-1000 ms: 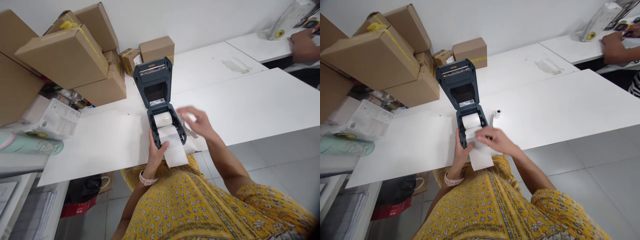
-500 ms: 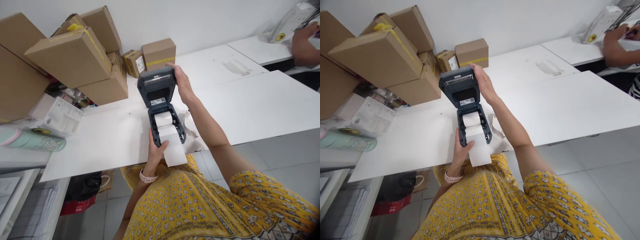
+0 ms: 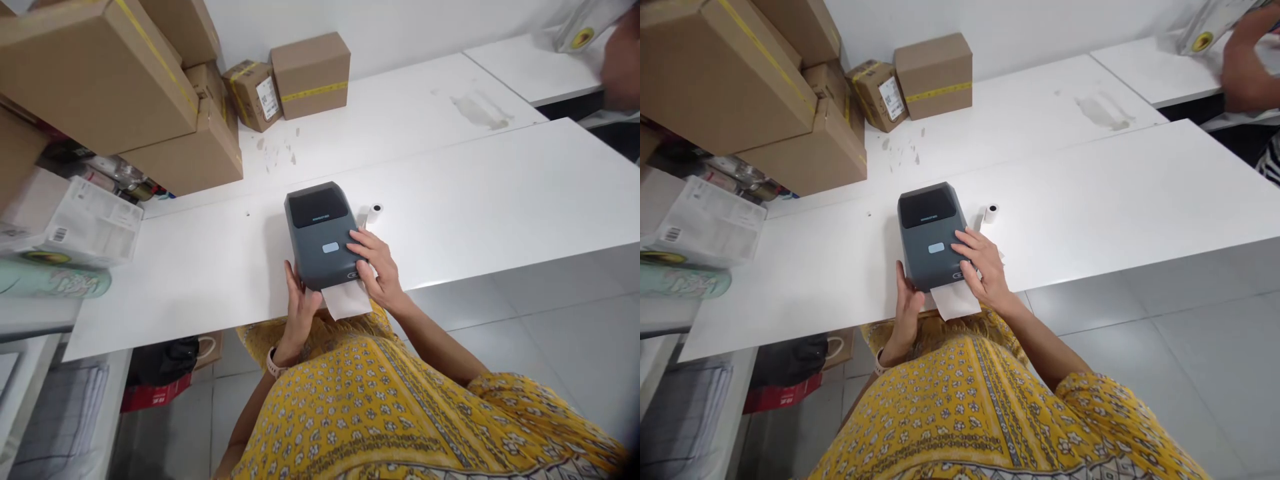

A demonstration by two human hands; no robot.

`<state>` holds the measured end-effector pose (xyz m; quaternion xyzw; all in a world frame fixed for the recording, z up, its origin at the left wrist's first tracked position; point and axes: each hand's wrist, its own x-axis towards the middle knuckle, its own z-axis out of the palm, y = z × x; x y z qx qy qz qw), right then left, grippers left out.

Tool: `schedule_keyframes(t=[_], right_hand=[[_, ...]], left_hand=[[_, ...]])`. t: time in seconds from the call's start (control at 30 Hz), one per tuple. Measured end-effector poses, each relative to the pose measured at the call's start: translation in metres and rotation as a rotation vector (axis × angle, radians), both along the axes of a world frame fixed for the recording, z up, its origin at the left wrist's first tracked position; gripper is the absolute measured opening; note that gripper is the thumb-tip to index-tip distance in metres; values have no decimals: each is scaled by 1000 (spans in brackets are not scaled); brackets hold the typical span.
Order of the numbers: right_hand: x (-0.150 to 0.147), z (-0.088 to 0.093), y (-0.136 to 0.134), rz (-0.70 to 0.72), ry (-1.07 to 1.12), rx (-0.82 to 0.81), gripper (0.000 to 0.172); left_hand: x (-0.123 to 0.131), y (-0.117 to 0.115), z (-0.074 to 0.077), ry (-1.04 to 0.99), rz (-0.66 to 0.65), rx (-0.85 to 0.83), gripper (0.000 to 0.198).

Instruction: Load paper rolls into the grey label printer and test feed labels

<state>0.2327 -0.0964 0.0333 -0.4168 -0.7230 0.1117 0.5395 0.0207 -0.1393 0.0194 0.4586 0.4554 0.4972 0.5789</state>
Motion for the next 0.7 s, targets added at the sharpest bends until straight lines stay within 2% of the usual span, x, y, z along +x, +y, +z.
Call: schedule_keyframes(t=[0.07, 0.17, 0.33, 0.4, 0.5, 0.57, 0.63, 0.67, 0.7], right_hand=[[-6, -9, 0, -39, 20, 59, 45], [-11, -24, 4, -58, 37, 118, 44], [-16, -53, 6, -150, 80, 37, 43], [-16, -60, 7, -175, 83, 21, 45], [-15, -58, 9, -172, 80, 37, 48], [-14, -51, 9, -151, 93, 18, 48], [-15, -44, 7, -124, 126, -2, 45], [-16, -41, 6, -110, 150, 1, 44], [-17, -39, 5, -99, 175, 10, 42]], left_hand=[[2, 8, 9, -2, 34, -7, 105], [6, 19, 18, 64, 83, -36, 93], [12, 28, 18, 132, 124, -20, 93], [10, 29, 18, 153, 119, 6, 91], [0, 24, 17, 169, 82, 2, 91], [-10, 13, 14, 197, 114, -8, 89], [-18, -2, 10, 270, 227, -25, 74], [-20, -9, 8, 307, 253, -51, 64], [-20, -15, 8, 328, 220, -92, 55]])
